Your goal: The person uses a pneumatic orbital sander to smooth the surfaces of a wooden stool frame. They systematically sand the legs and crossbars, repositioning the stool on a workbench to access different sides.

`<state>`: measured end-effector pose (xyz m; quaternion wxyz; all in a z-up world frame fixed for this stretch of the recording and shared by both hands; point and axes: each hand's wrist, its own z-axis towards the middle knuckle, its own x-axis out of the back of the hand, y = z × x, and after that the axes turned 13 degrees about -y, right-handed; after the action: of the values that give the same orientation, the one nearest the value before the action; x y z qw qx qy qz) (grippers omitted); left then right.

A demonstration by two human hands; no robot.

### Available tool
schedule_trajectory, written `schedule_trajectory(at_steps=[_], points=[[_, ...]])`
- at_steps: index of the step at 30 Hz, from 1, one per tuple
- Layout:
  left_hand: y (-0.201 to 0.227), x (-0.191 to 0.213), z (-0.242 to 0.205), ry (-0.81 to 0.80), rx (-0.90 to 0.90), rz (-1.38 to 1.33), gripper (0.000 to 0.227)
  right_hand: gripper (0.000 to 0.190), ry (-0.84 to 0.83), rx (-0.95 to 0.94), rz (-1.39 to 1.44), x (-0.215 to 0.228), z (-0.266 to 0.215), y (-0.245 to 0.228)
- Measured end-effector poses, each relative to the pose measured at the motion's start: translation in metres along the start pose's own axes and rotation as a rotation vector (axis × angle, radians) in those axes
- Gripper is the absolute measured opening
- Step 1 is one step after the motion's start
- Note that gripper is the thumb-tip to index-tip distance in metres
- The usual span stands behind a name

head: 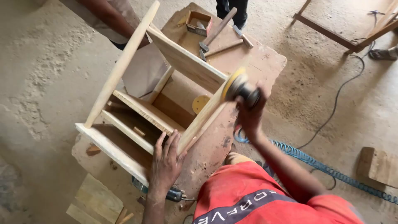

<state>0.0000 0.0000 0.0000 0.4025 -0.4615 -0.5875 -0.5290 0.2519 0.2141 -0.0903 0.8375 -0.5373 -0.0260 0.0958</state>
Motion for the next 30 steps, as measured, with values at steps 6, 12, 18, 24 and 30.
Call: schedule_trajectory(at_steps=[6, 12, 18, 24, 30], points=[[0.005, 0.004, -0.002, -0.071, 0.108, -0.083, 0.078, 0.078, 0.033, 0.294, -0.477, -0.014, 0.004, -0.039], [0.01, -0.004, 0.001, 0.006, 0.115, 0.003, 0.074, 0.062, 0.217, -0.28, 0.381, 0.02, 0.067, -0.029], [0.005, -0.008, -0.002, 0.026, 0.138, 0.014, 0.072, 0.08, 0.07, -0.533, 0.978, 0.035, 0.072, -0.014], [0.004, -0.008, -0.003, -0.037, 0.183, -0.027, 0.068, 0.086, -0.144, -0.646, 1.467, 0.05, 0.083, 0.062], [0.015, 0.0, -0.001, 0.04, 0.155, 0.042, 0.065, 0.069, -0.833, -0.554, 1.118, 0.087, 0.162, 0.161]])
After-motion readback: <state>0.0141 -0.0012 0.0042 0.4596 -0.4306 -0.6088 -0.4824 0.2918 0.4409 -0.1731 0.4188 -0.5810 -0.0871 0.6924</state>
